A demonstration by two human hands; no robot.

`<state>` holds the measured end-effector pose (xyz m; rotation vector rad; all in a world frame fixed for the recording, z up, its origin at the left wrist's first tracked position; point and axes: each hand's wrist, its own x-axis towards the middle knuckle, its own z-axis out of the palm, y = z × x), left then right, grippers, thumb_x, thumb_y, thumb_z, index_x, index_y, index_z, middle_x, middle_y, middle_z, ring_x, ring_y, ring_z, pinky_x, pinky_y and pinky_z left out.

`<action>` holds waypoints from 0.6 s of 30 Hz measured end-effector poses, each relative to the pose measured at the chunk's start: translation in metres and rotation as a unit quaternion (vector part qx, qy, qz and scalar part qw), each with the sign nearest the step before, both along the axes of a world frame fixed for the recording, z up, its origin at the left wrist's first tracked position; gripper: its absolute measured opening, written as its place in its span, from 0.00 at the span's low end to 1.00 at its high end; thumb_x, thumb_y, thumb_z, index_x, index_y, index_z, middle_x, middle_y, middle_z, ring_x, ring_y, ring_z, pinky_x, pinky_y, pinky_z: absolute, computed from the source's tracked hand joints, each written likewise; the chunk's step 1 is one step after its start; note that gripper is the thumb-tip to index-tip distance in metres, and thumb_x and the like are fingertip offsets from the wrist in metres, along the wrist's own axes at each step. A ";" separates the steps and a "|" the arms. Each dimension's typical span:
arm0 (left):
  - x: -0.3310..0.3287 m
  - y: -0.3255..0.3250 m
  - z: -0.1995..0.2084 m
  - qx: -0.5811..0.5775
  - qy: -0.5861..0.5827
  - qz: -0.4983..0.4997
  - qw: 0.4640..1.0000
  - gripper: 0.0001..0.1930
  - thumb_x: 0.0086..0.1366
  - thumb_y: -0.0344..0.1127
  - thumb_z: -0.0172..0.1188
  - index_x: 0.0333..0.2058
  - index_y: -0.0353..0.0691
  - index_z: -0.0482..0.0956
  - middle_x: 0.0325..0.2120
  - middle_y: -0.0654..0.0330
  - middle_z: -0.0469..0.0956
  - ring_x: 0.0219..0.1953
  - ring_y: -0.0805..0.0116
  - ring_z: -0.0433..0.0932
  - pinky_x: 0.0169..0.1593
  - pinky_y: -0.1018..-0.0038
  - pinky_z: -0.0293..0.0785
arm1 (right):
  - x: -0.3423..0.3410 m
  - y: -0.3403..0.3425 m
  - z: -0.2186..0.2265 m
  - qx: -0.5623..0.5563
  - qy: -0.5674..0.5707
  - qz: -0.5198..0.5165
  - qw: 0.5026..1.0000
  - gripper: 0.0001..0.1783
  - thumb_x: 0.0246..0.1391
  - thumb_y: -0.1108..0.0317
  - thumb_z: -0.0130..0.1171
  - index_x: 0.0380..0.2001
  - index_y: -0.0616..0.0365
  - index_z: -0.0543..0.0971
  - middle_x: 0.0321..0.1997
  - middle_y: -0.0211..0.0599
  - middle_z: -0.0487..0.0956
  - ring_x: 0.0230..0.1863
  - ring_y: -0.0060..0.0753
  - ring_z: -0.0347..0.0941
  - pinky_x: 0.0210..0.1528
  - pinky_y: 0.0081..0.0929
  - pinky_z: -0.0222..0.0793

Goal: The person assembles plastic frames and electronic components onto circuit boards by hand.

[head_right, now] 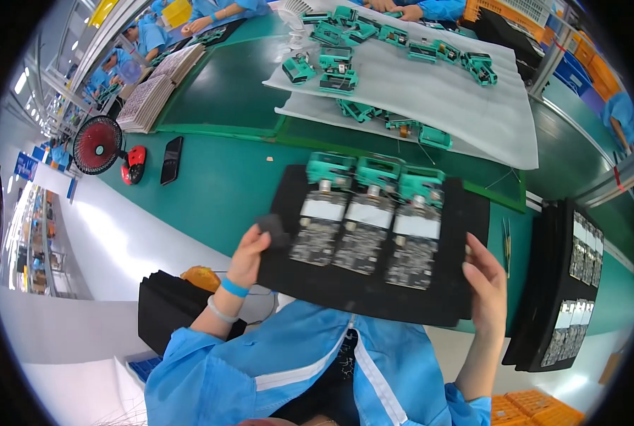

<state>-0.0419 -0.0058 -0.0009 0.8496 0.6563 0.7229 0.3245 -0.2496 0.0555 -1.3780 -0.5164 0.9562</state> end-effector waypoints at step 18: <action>-0.192 0.276 -0.041 0.155 -0.087 0.393 0.902 0.26 0.70 0.45 0.60 0.58 0.33 0.72 0.56 0.53 0.76 0.56 0.59 0.75 0.65 0.62 0.68 | -0.100 0.189 0.014 0.177 0.112 0.315 0.926 0.38 0.66 0.56 0.56 0.72 0.62 0.57 0.68 0.44 0.69 0.66 0.37 0.67 0.63 0.36 0.65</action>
